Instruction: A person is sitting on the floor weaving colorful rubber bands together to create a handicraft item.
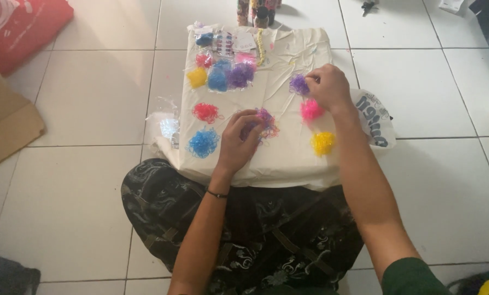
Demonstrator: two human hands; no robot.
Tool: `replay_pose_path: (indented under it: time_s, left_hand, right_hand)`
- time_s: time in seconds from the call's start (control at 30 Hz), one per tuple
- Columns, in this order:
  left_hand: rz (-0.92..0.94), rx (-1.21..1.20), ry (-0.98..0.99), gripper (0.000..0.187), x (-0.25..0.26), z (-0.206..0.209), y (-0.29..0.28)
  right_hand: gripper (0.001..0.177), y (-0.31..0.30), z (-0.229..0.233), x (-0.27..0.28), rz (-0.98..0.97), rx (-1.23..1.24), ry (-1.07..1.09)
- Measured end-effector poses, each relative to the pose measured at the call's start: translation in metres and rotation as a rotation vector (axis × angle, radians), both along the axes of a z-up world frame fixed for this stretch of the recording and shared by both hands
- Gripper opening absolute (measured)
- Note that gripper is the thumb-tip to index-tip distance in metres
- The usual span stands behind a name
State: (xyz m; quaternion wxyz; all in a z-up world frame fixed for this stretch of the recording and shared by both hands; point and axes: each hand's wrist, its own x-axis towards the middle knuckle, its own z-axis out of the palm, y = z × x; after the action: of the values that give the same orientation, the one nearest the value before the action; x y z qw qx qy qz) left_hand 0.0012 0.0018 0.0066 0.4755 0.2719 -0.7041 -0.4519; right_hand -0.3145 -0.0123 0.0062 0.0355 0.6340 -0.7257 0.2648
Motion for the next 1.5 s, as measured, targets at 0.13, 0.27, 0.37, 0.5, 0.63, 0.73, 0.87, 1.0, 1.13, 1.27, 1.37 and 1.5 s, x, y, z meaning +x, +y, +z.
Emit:
replay_pose_path:
  time_s: [0.13, 0.27, 0.37, 0.5, 0.63, 0.73, 0.87, 1.0, 1.13, 1.27, 1.37, 1.5]
  left_hand:
    - [0.007, 0.029, 0.013, 0.018, 0.000, 0.000, -0.001]
    - [0.040, 0.042, 0.025, 0.021, 0.003, 0.001, 0.003]
    - [0.068, 0.067, 0.063, 0.025, 0.003, -0.005, -0.004]
    - [0.042, 0.145, 0.107, 0.029, 0.004, -0.011, -0.005]
    - [0.043, 0.171, 0.097, 0.032, 0.005, -0.014, -0.010]
    - [0.031, 0.200, 0.118, 0.033, 0.006, -0.020, -0.008]
    - [0.034, 0.193, 0.109, 0.033, 0.008, -0.011, -0.008]
    - [0.019, 0.205, 0.120, 0.033, 0.008, -0.008, -0.007]
    - [0.024, 0.202, 0.112, 0.033, 0.008, -0.011, -0.009]
    - [0.009, 0.206, 0.127, 0.033, 0.008, -0.007, -0.006]
    - [0.008, 0.206, 0.132, 0.032, 0.008, -0.007, -0.007]
    - [-0.006, 0.213, 0.136, 0.031, 0.008, -0.004, -0.006]
  right_hand:
    - [0.022, 0.004, 0.010, 0.000, 0.019, 0.005, 0.060]
    - [0.027, 0.044, 0.036, 0.057, 0.158, -0.003, -0.245]
    - [0.033, 0.060, 0.044, 0.097, 0.227, 0.042, -0.411]
    - [0.036, 0.063, 0.017, 0.118, 0.292, 0.037, -0.357]
    - [0.037, 0.059, 0.002, 0.130, 0.330, -0.109, -0.300]
    - [0.031, 0.071, -0.004, 0.141, 0.353, -0.176, -0.317]
    - [0.022, 0.080, 0.002, 0.157, 0.384, -0.214, -0.330]
    - [0.020, 0.077, -0.001, 0.168, 0.358, -0.228, -0.314]
    - [0.030, 0.070, 0.015, 0.175, 0.375, -0.190, -0.259]
    - [0.022, 0.067, 0.014, 0.174, 0.455, -0.164, -0.093]
    - [0.009, 0.065, 0.007, 0.167, 0.435, -0.137, -0.099]
    - [0.010, 0.066, 0.017, 0.156, 0.379, -0.040, -0.402]
